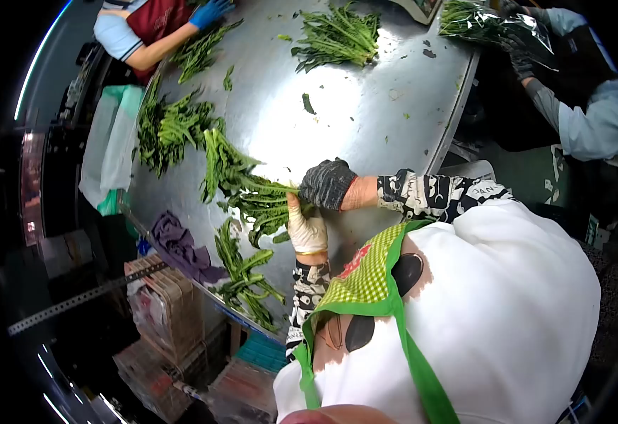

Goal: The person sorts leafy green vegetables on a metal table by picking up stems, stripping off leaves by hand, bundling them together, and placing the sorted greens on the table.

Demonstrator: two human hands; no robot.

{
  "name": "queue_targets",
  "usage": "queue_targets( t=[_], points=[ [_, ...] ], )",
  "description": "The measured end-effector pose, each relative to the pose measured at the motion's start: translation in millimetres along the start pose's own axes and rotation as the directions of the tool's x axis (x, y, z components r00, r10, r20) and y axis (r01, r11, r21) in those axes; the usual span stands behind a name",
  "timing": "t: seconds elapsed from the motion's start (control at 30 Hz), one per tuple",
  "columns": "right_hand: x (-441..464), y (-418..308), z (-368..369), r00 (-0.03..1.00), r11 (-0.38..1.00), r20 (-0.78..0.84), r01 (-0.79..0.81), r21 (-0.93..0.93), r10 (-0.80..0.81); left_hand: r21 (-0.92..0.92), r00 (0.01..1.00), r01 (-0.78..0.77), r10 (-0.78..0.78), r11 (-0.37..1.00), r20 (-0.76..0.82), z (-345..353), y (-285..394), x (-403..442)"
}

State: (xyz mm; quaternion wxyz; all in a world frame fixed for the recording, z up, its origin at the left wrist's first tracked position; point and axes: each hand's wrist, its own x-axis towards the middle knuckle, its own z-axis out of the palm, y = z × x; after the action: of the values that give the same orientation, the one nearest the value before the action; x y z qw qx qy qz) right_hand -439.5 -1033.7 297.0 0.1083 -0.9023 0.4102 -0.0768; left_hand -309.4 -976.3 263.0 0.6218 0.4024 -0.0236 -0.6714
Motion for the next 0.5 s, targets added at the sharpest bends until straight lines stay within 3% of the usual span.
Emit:
queue_targets(
  t=[0.07,0.13,0.17,0.2,0.23,0.3,0.33,0.4,0.43,0.47,0.5],
  points=[
    [-0.9,2.5,10.5,0.996,0.999,-0.078,-0.030,0.013,0.031,0.013,0.999,0.038,-0.038,0.999,0.006,1.8,-5.7,4.5],
    [7.8,5.9,32.4,0.985,0.968,0.011,-0.174,0.183,0.175,0.054,0.990,0.138,-0.138,0.989,0.002,35.5,12.5,-15.8],
    [14.3,1.7,24.6,0.969,0.933,0.068,-0.246,0.264,0.236,0.061,0.993,0.112,-0.111,0.992,-0.029,37.4,9.5,-14.3],
    [13.3,-3.5,14.3,0.855,0.450,0.324,-0.495,0.744,0.405,0.068,0.995,0.086,-0.082,0.994,-0.059,38.0,2.1,-12.8],
    [13.5,-1.7,16.3,0.865,0.489,0.317,-0.486,0.724,0.389,0.077,0.995,0.057,-0.050,0.995,-0.088,37.8,-7.1,-8.5],
    [13.2,1.5,25.9,0.882,0.566,0.303,-0.466,0.680,0.361,0.522,0.956,-0.222,0.288,0.823,-0.048,1.4,-24.8,4.2],
    [11.0,-4.0,27.5,0.783,-0.178,0.428,-0.390,0.903,0.451,0.589,0.934,-0.284,0.358,0.757,-0.010,7.0,-22.5,-2.2],
    [14.2,4.8,38.6,0.700,-0.315,0.502,-0.391,0.865,0.508,0.675,0.877,-0.431,0.455,0.599,0.156,-23.8,-39.7,4.9],
    [15.8,8.0,42.4,0.654,-0.383,0.541,-0.385,0.840,0.528,0.661,0.915,-0.345,0.394,0.667,0.080,-30.8,-38.4,7.3],
    [20.4,20.3,42.8,0.800,0.425,0.525,-0.600,0.678,0.292,0.639,0.944,-0.256,0.329,0.726,0.005,-37.8,-35.7,10.3],
    [25.0,32.2,42.7,0.883,0.968,0.468,-0.145,0.206,0.033,0.658,0.944,-0.244,0.331,0.713,-0.009,-42.1,-36.7,15.1]
  ],
)
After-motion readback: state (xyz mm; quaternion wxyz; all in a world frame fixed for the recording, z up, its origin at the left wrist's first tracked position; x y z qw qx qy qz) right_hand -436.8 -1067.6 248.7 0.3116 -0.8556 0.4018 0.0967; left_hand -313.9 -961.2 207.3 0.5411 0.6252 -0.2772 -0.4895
